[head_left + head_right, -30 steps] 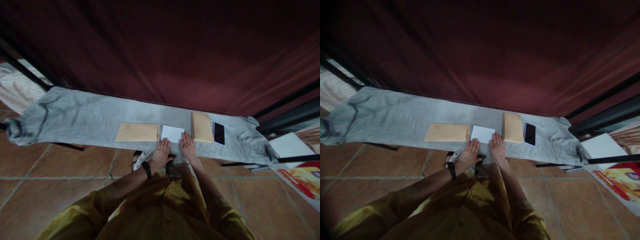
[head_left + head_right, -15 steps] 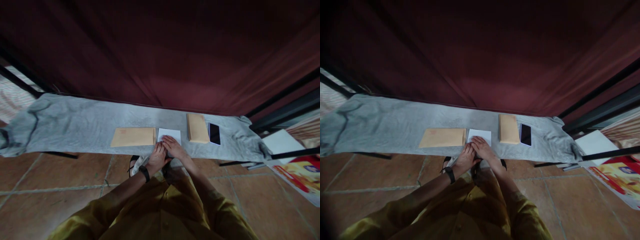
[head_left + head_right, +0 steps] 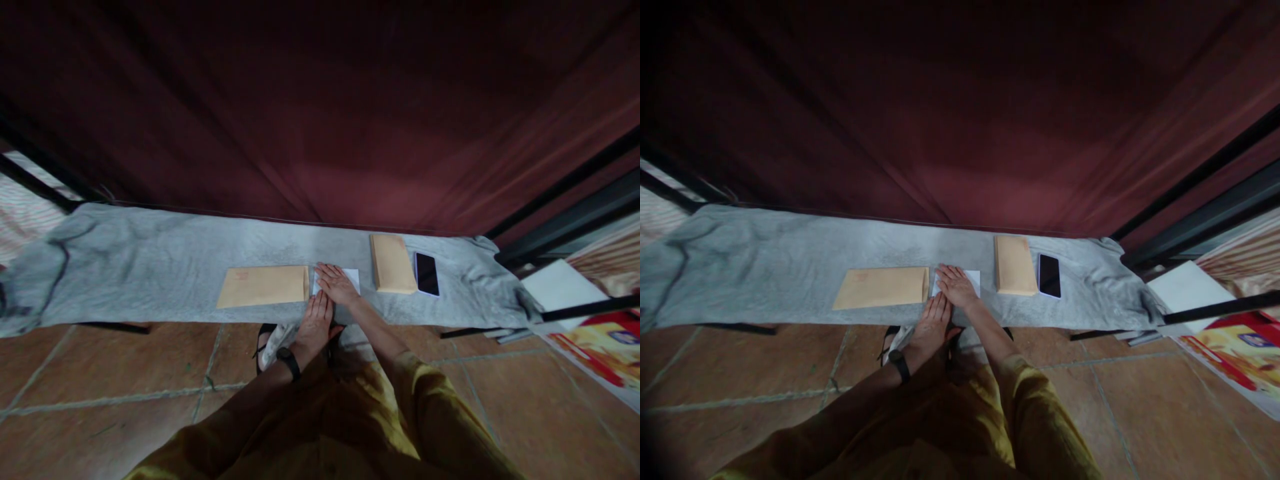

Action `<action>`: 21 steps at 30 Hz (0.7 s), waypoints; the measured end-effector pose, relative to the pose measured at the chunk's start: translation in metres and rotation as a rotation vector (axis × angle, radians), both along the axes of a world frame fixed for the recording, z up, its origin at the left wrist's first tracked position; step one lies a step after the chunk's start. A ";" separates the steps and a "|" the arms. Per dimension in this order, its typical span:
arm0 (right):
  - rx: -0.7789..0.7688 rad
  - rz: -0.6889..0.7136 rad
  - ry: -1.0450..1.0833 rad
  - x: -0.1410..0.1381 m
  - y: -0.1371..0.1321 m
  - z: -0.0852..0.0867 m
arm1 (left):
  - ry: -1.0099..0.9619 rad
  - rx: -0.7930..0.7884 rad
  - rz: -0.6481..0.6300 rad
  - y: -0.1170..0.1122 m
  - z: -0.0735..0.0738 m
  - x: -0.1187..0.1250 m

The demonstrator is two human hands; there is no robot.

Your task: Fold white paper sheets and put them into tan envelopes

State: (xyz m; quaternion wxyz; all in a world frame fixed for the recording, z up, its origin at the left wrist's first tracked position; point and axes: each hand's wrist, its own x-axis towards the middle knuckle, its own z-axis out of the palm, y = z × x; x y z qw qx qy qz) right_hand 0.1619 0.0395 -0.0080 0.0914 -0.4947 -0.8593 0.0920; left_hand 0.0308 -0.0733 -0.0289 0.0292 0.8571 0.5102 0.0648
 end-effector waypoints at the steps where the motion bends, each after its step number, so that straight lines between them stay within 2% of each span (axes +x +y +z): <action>1: 0.000 -0.013 0.004 -0.001 0.002 0.001 | 0.007 -0.010 -0.001 0.000 0.001 0.000; 5: 0.024 -0.068 0.060 -0.005 -0.001 0.001 | 0.016 -0.040 -0.008 0.000 0.007 0.000; 9: 0.053 -0.068 0.108 0.000 -0.026 -0.003 | 0.019 -0.010 -0.020 -0.001 0.012 -0.001; 14: 0.095 -0.169 0.062 0.021 -0.062 -0.009 | -0.005 0.056 -0.035 0.000 0.014 -0.002; 21: 0.235 -0.263 0.062 0.055 -0.096 -0.018 | -0.041 0.136 -0.017 -0.001 0.011 -0.003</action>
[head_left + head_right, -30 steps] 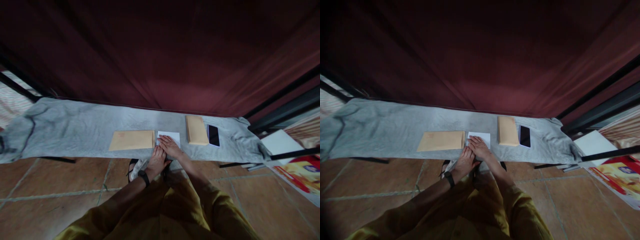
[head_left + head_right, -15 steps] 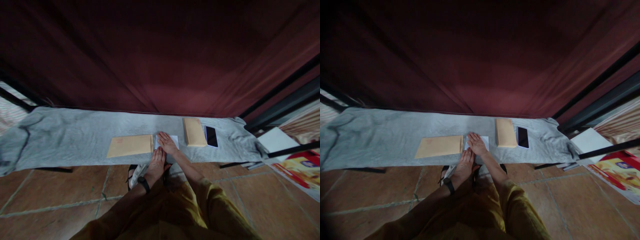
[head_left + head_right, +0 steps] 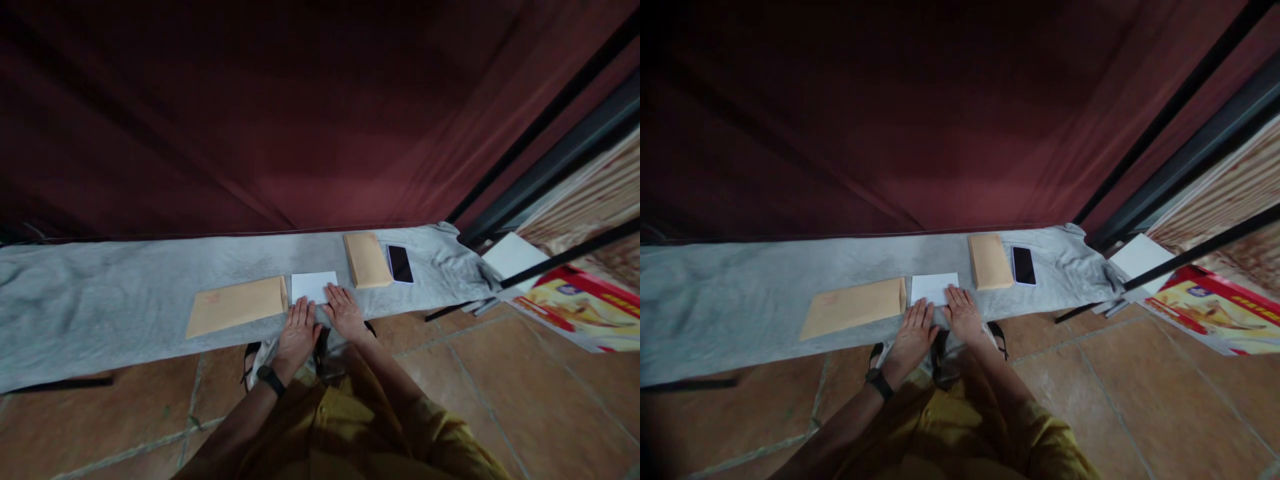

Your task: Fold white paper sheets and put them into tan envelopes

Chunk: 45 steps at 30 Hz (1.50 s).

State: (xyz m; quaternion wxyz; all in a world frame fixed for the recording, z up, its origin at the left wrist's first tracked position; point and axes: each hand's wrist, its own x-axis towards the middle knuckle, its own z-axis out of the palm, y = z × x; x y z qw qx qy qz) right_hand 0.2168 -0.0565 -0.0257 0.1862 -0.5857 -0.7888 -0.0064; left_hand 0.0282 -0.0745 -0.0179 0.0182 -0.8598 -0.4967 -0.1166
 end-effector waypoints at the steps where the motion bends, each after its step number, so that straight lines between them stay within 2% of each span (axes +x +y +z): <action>1: 0.006 -0.002 -0.002 0.003 -0.004 -0.001 | -0.012 0.005 0.012 0.001 0.001 0.002; 5: 0.010 -0.004 0.013 0.010 -0.016 -0.002 | -0.074 0.011 -0.004 0.017 0.008 0.017; 10: 0.017 -0.022 0.048 0.009 -0.026 0.003 | -0.106 -0.042 -0.066 0.063 0.014 0.051; 14: 0.037 -0.031 0.074 0.008 -0.035 0.003 | -0.059 -0.106 -0.100 0.090 0.008 0.068; 18: 0.079 -0.046 0.106 0.008 -0.038 -0.004 | -0.046 -0.077 -0.104 0.098 0.001 0.071; 21: 0.108 -0.058 0.120 0.007 -0.035 -0.012 | -0.044 -0.050 -0.084 0.094 -0.004 0.065; 23: 0.123 -0.068 0.131 0.007 -0.033 -0.016 | -0.038 -0.024 -0.090 0.083 -0.008 0.053; 26: 0.133 -0.077 0.146 0.006 -0.033 -0.019 | -0.026 0.062 -0.101 0.055 -0.015 0.028; 31: 0.121 -0.070 0.144 0.007 -0.034 -0.016 | -0.019 0.166 -0.009 0.015 -0.024 -0.008; 40: 0.110 -0.054 0.151 0.008 -0.036 -0.010 | -0.036 0.160 0.002 0.012 -0.023 -0.008; 45: 0.108 -0.101 0.168 0.006 -0.039 -0.003 | -0.029 0.147 0.003 0.012 -0.022 -0.009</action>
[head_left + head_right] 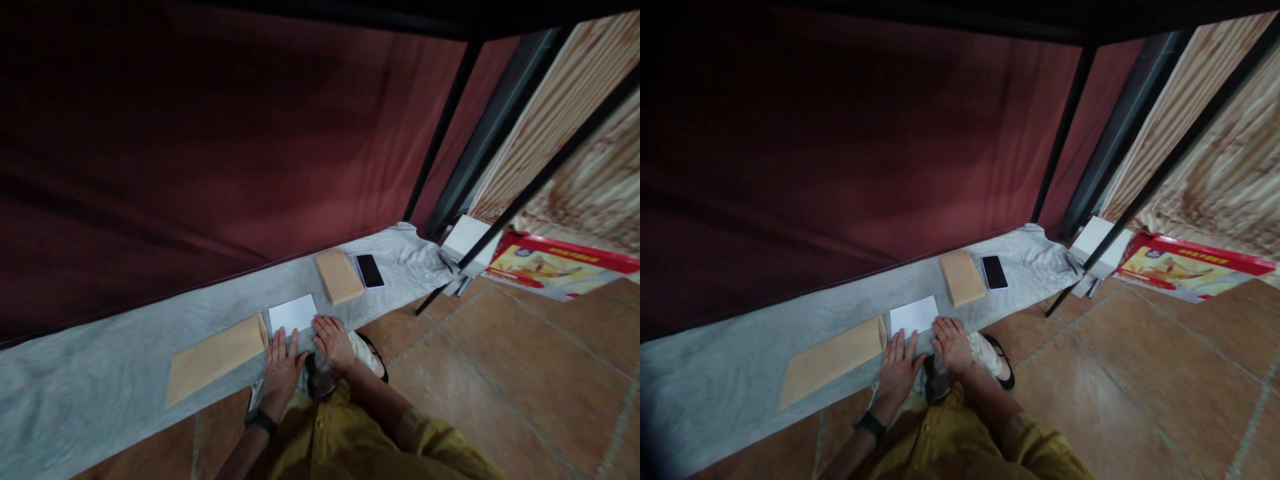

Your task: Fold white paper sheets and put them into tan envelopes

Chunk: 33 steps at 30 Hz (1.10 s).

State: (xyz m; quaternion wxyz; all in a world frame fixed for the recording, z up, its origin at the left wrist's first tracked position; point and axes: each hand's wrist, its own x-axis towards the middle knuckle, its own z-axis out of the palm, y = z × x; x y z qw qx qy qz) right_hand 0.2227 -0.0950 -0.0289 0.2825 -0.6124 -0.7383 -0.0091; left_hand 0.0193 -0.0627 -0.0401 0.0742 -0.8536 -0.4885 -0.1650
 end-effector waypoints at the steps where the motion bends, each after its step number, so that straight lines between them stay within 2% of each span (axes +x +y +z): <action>1: -0.004 -0.017 0.003 -0.003 0.001 0.003 | 0.008 -0.008 0.002 0.000 0.000 0.000; 4: -0.026 -0.019 -0.018 -0.019 0.010 0.015 | 0.027 -0.043 -0.011 0.000 0.001 -0.001; 7: -0.058 0.044 -0.049 -0.044 0.026 0.024 | 0.021 -0.070 -0.046 0.001 -0.003 -0.004; 11: -0.101 0.108 -0.069 -0.064 0.037 0.019 | 0.018 -0.065 -0.063 0.005 -0.013 -0.013; 15: -0.084 0.121 -0.090 -0.055 0.029 0.003 | 0.043 -0.062 -0.091 0.006 -0.014 -0.020; 19: -0.032 0.097 -0.084 -0.035 0.018 -0.006 | 0.062 -0.077 -0.093 0.001 -0.003 -0.020; 25: -0.045 0.021 -0.093 -0.015 0.004 -0.006 | 0.076 -0.125 -0.019 -0.011 0.012 -0.020; 33: -0.083 0.000 -0.064 -0.011 0.001 0.002 | 0.105 -0.180 0.025 -0.013 0.016 -0.013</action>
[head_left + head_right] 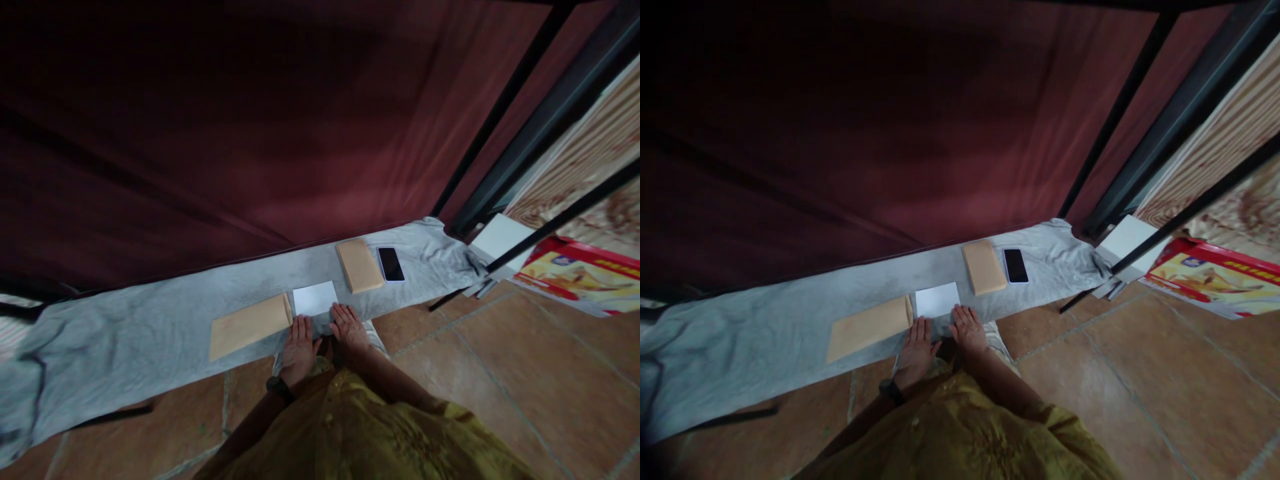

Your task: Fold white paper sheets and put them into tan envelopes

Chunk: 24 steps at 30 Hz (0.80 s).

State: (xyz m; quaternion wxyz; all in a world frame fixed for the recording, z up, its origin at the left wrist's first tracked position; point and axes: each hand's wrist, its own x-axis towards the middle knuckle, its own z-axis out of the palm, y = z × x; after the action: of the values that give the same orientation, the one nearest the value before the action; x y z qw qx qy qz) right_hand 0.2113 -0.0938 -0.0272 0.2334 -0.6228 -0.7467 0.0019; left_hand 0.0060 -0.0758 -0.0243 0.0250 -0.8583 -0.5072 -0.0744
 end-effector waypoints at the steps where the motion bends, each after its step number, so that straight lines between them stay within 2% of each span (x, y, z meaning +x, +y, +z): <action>1: 0.000 0.000 0.006 -0.002 0.002 0.002 | 0.009 -0.001 -0.003 0.000 0.000 0.000; 8: -0.029 0.159 -0.003 -0.031 0.029 0.010 | 0.111 -0.076 -0.045 0.004 0.004 0.002; 11: -0.029 0.146 -0.012 -0.036 0.036 0.006 | 0.087 -0.080 -0.015 0.004 0.002 0.006; 18: -0.024 0.026 -0.031 -0.008 0.034 -0.001 | 0.045 -0.059 0.024 0.001 -0.002 0.008; 24: -0.029 -0.052 -0.022 0.007 0.038 0.002 | 0.024 -0.067 0.020 0.000 -0.003 0.007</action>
State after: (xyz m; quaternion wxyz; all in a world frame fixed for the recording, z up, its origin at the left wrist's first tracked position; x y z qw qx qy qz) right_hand 0.2181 -0.0559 -0.0253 0.2163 -0.6452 -0.7328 0.0000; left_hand 0.0130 -0.0762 -0.0268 0.0028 -0.8542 -0.5178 -0.0469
